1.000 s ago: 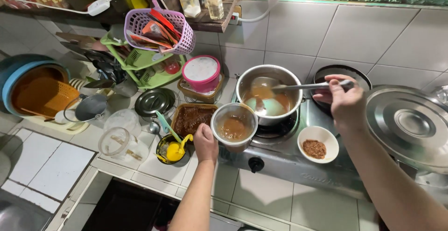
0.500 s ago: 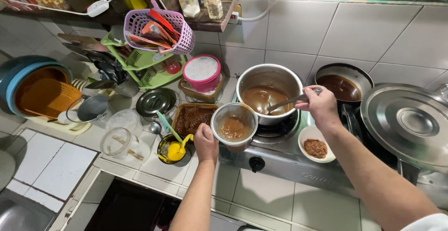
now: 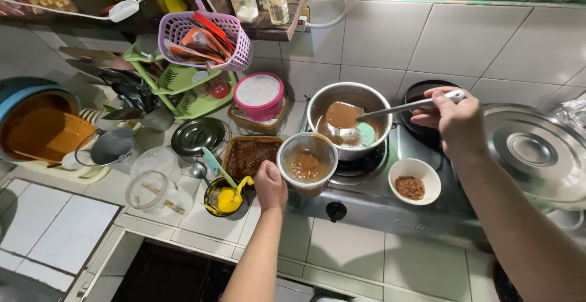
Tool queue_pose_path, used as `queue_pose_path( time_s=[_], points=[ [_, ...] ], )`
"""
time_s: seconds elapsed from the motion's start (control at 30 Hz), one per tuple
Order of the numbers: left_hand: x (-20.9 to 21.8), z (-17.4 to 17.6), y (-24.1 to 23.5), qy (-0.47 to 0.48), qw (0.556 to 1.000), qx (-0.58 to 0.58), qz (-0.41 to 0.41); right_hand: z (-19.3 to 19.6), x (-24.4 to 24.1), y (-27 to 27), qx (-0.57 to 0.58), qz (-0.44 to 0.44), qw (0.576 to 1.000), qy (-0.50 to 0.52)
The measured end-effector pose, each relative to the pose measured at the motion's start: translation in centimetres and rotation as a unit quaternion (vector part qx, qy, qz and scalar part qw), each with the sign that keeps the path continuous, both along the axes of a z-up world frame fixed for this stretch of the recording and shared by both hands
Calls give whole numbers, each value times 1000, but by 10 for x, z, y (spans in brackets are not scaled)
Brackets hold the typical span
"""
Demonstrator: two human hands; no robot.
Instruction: Scooping gravy from a cooking pot into a small plastic container using a spoon.
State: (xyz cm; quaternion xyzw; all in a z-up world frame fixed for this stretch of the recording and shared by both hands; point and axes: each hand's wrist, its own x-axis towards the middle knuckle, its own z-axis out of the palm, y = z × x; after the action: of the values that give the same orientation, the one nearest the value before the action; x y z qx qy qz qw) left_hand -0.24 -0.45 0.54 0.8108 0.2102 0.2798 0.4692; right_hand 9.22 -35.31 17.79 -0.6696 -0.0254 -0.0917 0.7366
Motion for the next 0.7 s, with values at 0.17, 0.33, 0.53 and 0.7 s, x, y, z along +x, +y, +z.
queue_pose_path(
  time_s=[0.17,0.33,0.53,0.7],
  points=[
    [0,-1,1,-7,1000,20,-10,29,-39,17,-15,1,1000,4],
    [3,-8,4,-18,999,30,-19,36,-80,42,-65,-3,997,47],
    [4,-12,7,-24,997,59,-33,-8,-98,34,-172,116,952,-224],
    [4,-11,8,-39,996,66,-43,-12,-121,50,-363,146,868,-306]
  ],
)
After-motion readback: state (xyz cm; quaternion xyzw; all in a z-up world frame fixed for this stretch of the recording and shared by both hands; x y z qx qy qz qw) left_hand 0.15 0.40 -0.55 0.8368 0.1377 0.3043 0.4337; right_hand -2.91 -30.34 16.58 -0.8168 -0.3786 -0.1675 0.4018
